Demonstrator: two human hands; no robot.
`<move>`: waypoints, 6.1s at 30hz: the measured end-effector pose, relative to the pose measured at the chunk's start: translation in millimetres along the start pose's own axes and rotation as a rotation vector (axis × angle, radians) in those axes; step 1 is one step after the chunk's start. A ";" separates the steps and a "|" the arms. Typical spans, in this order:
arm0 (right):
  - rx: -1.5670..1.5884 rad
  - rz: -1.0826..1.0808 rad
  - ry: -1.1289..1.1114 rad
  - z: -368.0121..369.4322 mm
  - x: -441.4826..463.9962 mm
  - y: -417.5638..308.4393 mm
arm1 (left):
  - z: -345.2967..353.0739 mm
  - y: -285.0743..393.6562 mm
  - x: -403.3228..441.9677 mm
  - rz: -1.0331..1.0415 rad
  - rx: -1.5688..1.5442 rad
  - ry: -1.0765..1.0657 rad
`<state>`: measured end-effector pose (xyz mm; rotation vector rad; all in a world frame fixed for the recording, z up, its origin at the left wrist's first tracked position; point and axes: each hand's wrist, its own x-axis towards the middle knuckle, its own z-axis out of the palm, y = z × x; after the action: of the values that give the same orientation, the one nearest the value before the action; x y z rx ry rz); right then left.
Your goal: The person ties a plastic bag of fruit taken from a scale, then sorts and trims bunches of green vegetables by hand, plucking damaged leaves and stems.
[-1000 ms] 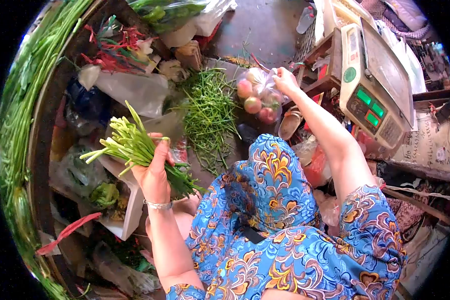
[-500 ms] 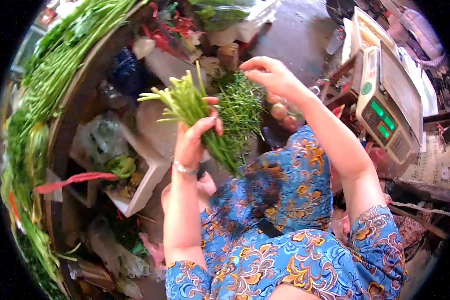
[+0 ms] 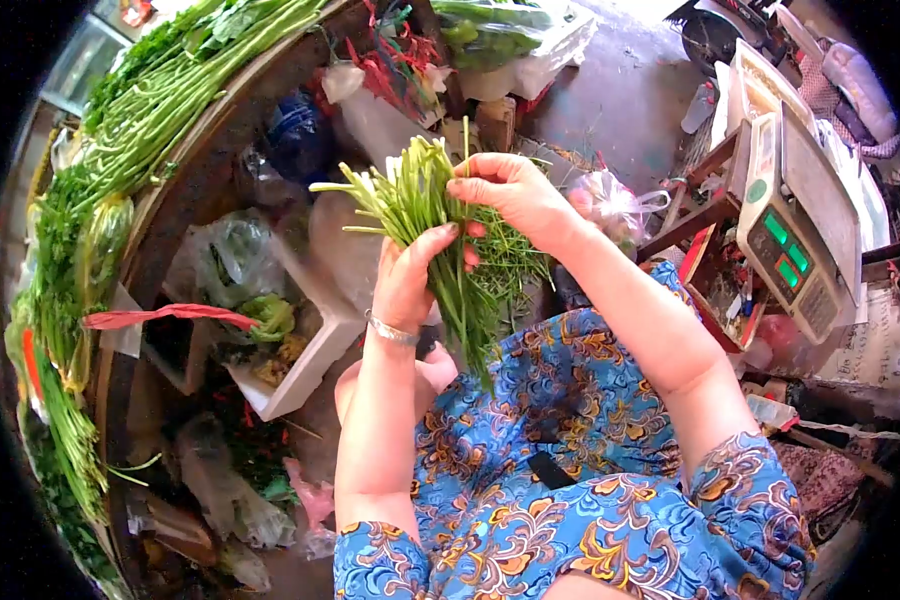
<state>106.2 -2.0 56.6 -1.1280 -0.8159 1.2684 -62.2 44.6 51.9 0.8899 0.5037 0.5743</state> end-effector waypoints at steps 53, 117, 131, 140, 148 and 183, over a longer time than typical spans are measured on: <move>-0.695 0.032 -0.125 -66.7 -9.5 -3.1 | -31.0 -7.8 4.4 0.059 0.145 0.180; -0.201 -0.038 0.015 -25.5 12.2 29.4 | -13.0 -19.2 4.4 -0.040 0.158 0.205; 0.305 -0.122 0.312 -63.3 18.3 2.6 | -23.2 -18.5 3.3 0.038 0.229 0.281; -0.565 -0.184 0.191 -61.4 4.6 -1.4 | -32.3 -12.1 3.0 0.090 0.213 0.449; 0.134 0.188 0.022 -37.9 10.3 15.1 | -4.5 -16.3 5.3 -0.048 0.175 0.252; 0.420 -0.454 0.550 -151.9 10.1 -35.8 | -41.5 -7.0 -2.9 0.089 0.247 0.461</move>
<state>261.4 -18.5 46.2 -0.8246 -0.3346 0.6547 -88.4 62.9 24.4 1.0201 0.9713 0.8165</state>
